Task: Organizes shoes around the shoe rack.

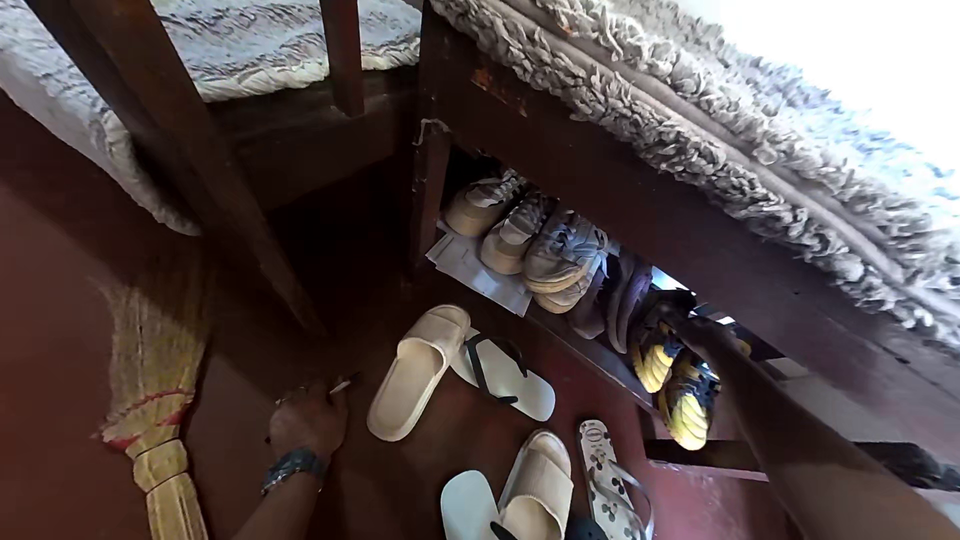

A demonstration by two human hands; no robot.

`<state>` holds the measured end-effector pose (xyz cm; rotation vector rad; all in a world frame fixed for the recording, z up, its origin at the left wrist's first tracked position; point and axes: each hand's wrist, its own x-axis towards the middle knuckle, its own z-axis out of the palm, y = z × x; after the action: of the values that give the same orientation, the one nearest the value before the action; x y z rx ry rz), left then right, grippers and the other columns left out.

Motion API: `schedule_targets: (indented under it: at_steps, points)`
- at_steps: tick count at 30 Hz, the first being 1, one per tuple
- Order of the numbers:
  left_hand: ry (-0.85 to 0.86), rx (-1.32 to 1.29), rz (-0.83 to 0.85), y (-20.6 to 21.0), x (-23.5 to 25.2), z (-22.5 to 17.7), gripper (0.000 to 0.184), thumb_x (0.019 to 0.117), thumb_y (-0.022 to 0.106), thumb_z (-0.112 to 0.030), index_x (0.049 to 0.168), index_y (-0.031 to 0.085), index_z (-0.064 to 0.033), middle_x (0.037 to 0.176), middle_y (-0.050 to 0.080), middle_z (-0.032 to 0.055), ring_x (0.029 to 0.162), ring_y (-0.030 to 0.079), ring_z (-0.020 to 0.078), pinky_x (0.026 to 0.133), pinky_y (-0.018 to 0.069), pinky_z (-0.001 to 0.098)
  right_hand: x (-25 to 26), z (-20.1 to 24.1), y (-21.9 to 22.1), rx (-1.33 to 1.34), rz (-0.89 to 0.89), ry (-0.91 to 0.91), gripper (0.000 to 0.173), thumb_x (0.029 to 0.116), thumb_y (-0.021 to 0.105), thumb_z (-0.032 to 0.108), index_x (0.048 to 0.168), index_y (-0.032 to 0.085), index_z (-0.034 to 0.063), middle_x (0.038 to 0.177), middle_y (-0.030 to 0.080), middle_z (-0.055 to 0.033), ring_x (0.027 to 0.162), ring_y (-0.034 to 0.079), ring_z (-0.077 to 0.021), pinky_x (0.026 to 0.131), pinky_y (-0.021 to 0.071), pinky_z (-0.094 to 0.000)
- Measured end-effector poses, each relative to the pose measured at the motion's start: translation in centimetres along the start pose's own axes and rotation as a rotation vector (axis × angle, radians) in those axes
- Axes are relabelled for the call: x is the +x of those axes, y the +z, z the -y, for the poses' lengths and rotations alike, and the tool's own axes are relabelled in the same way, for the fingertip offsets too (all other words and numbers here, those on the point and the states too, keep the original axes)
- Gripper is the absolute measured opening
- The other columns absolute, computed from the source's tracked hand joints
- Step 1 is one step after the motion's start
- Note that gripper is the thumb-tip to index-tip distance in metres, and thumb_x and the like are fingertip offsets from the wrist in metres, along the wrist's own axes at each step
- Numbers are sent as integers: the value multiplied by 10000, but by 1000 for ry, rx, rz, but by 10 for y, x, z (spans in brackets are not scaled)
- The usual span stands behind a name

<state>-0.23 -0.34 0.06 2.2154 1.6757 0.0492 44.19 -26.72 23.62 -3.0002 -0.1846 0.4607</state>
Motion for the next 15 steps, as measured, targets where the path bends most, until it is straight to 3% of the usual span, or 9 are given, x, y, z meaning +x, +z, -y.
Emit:
schedule_targets:
  at_steps: [2,4,6,9,11,13,15]
  points:
    - [2,12,-4,1,-1,1,502,1065,483,-436,1196,696,-1,1236,664,298,1219,617,486,977,497,658,33,-20,9,-117,-5,-82,590,1023,606,465,1256,650,-75,1338,605,-319,1321,531,-467,1115,364,-636]
    - [1,5,-10,1,-1,0,497,1065,487,-438,1221,696,-15,1246,662,297,1223,614,490,974,495,665,32,-10,2,-113,35,-35,552,993,689,377,1288,623,-84,1367,592,-300,1351,510,-432,1141,353,-590]
    - [0,5,-15,1,0,0,475,1061,500,-425,1225,698,-25,1247,665,291,1221,618,483,976,496,663,22,3,-4,-209,47,3,529,1005,676,326,1306,604,-104,1396,578,-296,1375,499,-422,1152,347,-575]
    - [20,11,-61,5,0,1,463,1060,502,-419,1191,714,-29,1209,683,284,1185,640,482,953,508,666,33,-6,2,-325,57,-30,553,1022,628,407,1303,619,-70,1369,598,-289,1349,526,-424,1133,366,-598]
    - [23,16,-71,6,0,1,459,1061,502,-413,1163,716,-19,1193,689,281,1176,645,485,944,510,669,19,0,4,-225,-26,-74,498,1053,582,357,1314,608,-67,1360,592,-313,1337,525,-459,1121,359,-635]
    - [9,26,-47,3,0,0,468,1062,490,-422,1178,711,-25,1208,685,276,1189,638,483,944,512,669,2,11,13,-32,-235,-192,488,1033,618,343,1304,613,-63,1273,630,-342,1250,571,-521,1033,392,-718]
    - [-5,26,-27,1,0,-1,472,1065,482,-425,1172,708,-24,1210,680,281,1191,634,486,943,511,669,19,13,37,245,-218,-272,610,1012,649,385,1440,503,-25,1284,628,-317,1211,605,-486,1005,463,-683]
